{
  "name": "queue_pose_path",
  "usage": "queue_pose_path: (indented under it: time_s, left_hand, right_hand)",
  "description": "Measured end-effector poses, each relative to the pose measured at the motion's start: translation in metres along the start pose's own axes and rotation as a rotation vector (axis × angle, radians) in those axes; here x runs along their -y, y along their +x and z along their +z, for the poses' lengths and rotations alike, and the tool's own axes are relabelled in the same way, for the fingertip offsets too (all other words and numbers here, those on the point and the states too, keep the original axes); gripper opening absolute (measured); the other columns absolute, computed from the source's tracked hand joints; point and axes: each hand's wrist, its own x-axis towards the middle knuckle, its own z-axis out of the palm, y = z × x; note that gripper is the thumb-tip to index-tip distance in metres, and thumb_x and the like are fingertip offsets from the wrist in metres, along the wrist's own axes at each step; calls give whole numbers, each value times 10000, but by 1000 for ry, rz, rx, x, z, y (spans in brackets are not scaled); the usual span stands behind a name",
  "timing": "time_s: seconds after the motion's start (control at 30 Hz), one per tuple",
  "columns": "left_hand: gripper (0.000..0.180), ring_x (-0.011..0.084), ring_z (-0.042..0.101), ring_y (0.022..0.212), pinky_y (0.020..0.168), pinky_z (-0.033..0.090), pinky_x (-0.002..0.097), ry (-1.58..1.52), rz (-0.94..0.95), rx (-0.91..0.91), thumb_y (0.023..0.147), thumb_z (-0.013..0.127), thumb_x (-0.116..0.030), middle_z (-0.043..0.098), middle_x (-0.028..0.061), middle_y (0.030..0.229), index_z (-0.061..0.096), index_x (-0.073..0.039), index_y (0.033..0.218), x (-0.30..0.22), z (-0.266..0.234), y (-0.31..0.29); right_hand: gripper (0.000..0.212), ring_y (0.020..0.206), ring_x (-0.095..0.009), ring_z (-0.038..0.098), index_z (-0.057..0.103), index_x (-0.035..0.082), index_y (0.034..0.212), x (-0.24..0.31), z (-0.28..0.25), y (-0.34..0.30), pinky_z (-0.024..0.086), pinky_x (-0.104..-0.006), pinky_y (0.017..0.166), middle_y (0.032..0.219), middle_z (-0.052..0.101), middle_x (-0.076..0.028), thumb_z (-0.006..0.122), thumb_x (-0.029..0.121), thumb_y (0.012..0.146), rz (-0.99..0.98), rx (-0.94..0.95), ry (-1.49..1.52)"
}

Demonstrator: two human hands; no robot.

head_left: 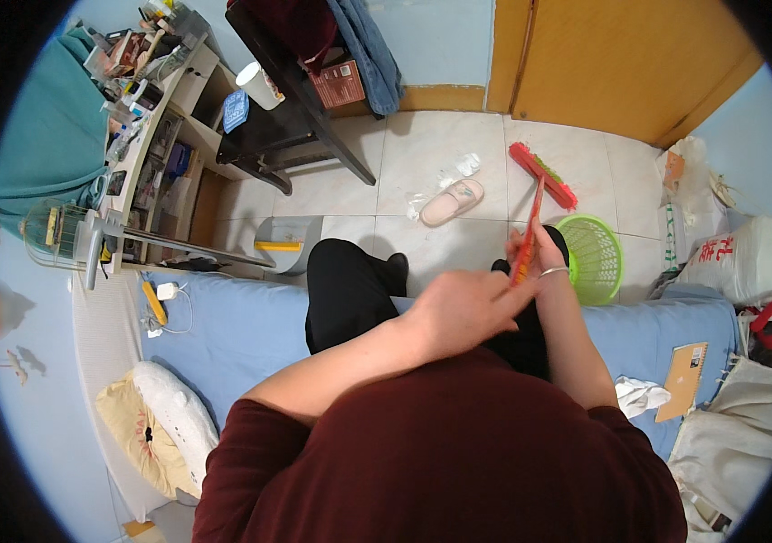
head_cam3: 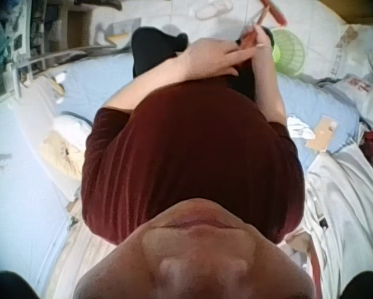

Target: The person sweeps the tiled floor with a broom and dustpan, collecting debris into a green basket. They sit on the floor to reach under the bed, pick up slippers, and later line the basket with a plastic bag.

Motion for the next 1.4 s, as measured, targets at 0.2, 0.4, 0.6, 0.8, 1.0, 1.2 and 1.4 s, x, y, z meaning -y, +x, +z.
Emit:
queue_pose_path:
  time_s: [0.2,0.4,0.6,0.8,1.0,1.2,1.4]
  left_hand:
    - [615,262,596,879,707,493,362,-247,97,-126,729,714,-225,585,80,1028,475,-108,1283,21,18,-10]
    - [366,265,607,840,703,488,345,-295,-340,11,789,683,-217,614,103,973,591,-56,1105,114,61,-29]
    - [342,197,627,799,666,491,303,-816,-777,-33,859,620,-185,645,91,947,573,-20,1155,230,125,-1]
    - [420,167,625,786,626,499,277,-1238,-1356,-199,901,560,-176,625,103,970,478,26,1261,367,225,35]
    - [738,192,602,671,492,524,301,-1534,-1526,-437,858,602,-133,580,160,892,149,77,1402,463,364,91]
    - [655,188,536,698,529,518,308,-1805,-1825,-976,871,593,-118,529,144,1057,198,-95,1394,482,412,139]
    - [283,170,526,587,496,448,309,-1313,-1655,-368,783,721,-231,573,76,729,605,-14,923,476,409,94]
  right_hand:
    - [251,466,-63,350,403,114,695,35,-25,-43,281,-208,411,556,369,35,527,155,909,-11,127,-98]
    - [258,459,-80,362,448,96,725,60,-51,-41,331,-222,433,537,369,33,489,248,928,-75,-55,-183]
    - [234,453,-77,403,483,50,1107,59,-49,-29,364,-225,419,637,431,15,418,210,950,-140,-25,-36]
    - [457,365,-64,387,295,129,1396,74,-45,-37,346,-222,321,659,461,8,398,215,960,-187,-263,-127]
    - [276,301,-88,336,490,64,1050,76,-26,-37,288,-238,287,471,382,14,371,297,963,-165,-486,-123]
    - [390,326,-85,405,349,37,1275,106,-56,-67,328,-206,309,547,441,-19,372,253,951,-31,-475,-194]
    - [333,306,-92,383,356,47,1215,92,-20,-22,334,-212,300,511,442,-29,385,239,944,-53,-612,-280]
